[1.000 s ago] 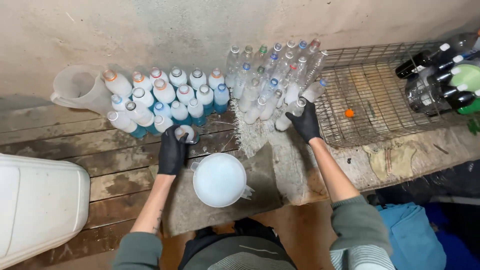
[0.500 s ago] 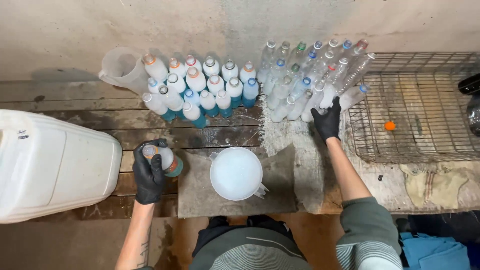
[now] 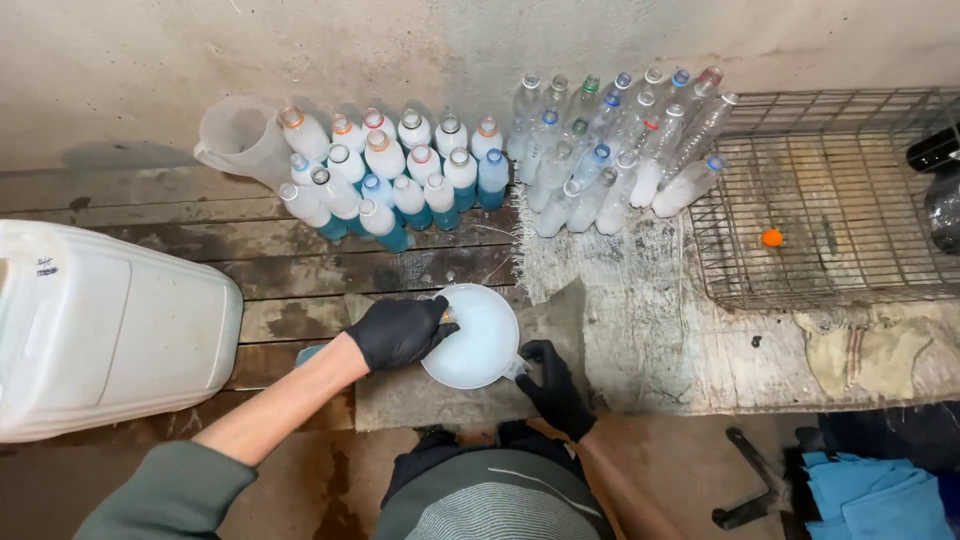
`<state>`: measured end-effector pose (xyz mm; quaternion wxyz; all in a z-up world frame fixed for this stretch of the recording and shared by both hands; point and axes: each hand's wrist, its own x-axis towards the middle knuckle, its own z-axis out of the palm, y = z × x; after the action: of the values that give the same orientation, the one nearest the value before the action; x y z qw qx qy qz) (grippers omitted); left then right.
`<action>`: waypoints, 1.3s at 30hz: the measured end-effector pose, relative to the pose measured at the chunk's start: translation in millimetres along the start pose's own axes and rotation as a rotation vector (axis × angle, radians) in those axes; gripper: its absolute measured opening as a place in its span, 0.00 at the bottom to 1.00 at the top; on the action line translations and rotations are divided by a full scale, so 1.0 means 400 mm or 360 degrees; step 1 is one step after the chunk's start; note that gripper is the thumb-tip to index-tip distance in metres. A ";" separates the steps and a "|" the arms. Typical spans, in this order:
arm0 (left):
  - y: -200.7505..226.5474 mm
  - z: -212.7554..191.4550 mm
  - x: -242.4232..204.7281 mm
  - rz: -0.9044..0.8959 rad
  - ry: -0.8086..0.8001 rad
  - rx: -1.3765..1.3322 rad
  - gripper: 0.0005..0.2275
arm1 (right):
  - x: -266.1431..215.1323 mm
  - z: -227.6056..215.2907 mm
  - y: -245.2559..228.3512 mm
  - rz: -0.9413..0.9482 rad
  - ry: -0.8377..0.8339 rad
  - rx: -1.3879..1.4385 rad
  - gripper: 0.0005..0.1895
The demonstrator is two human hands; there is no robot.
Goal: The person pours a blue liquid from a large white container into a clear plastic pitcher using a blue funnel. They then pour the liquid from the pitcher into several small plastic bottles arranged on a wooden table. The person repeats this process multiple times, filling the bottles and returning the pitcher to the large container to refill it.
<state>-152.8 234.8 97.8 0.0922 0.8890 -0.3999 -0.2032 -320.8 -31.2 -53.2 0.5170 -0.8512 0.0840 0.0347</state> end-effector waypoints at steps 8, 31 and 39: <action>-0.034 0.194 0.133 0.0267 0.0217 0.0407 0.24 | -0.035 0.009 -0.036 0.0091 0.0093 0.0072 0.25; -0.137 0.313 -0.004 0.0374 0.0040 0.1053 0.09 | -0.041 -0.001 -0.087 -0.0098 0.0085 0.0101 0.20; -0.162 0.223 0.114 0.0265 -0.0136 0.1437 0.10 | -0.043 -0.004 -0.099 -0.0067 0.0065 0.0067 0.20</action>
<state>-120.7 243.5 -16.8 -0.3049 0.7957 -0.5220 -0.0370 -330.7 -13.0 -15.4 0.5334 -0.8423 0.0774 0.0047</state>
